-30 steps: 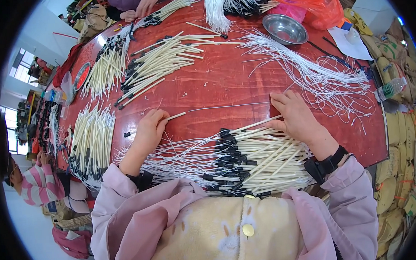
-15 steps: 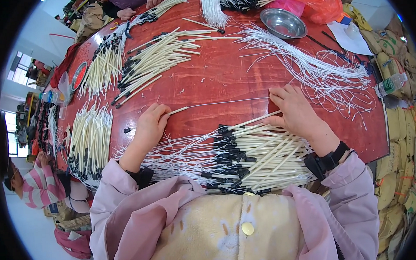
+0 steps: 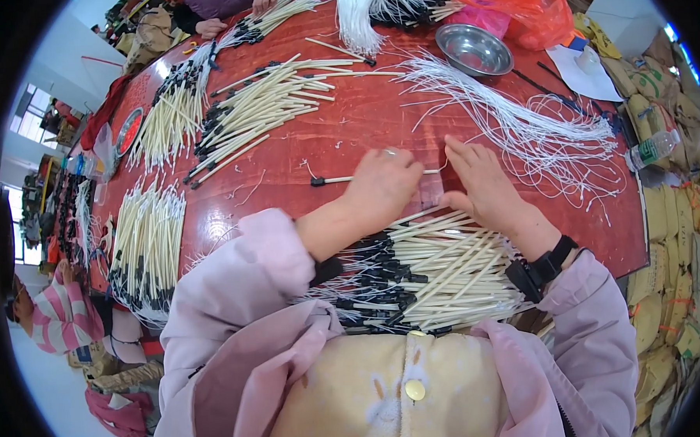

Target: The person picks up a white tube and a wire, threads the wire through the tube by hand, and places the assembled piece onto a pile. This process is repeated multiple times with other tubes and wires on the table.

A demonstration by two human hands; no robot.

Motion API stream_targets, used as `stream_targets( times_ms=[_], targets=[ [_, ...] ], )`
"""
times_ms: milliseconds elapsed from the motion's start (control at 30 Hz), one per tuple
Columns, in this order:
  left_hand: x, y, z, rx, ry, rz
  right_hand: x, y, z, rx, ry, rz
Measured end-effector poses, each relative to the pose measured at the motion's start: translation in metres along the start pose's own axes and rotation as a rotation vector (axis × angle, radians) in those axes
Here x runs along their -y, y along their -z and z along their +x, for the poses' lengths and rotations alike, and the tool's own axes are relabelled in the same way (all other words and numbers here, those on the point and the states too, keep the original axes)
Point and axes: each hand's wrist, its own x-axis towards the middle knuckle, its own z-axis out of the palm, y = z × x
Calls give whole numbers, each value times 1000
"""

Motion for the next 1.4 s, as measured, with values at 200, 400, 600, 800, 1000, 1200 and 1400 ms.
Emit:
stream_targets(
  times_ms=[200,400,600,800,1000,1200,1400],
  targets=[
    [50,33,-60,-210,595,138,0,4,10,-64,47,-41],
    [90,16,-92,-148,592,-332,16,-16,42,-133,174,-168],
    [116,58,-133,-385,686,-338,2,-1,5,-185,142,-125],
    [204,138,-325,-531,964,-257,20,68,-53,-3,23,180],
    [168,136,-344,-45,946,-30,23,75,-85,126,28,288],
    [96,71,-56,-91,480,-291,24,68,-60,47,-85,195],
    [53,-26,79,-110,408,11,19,55,-31,-9,-68,163]
  ],
)
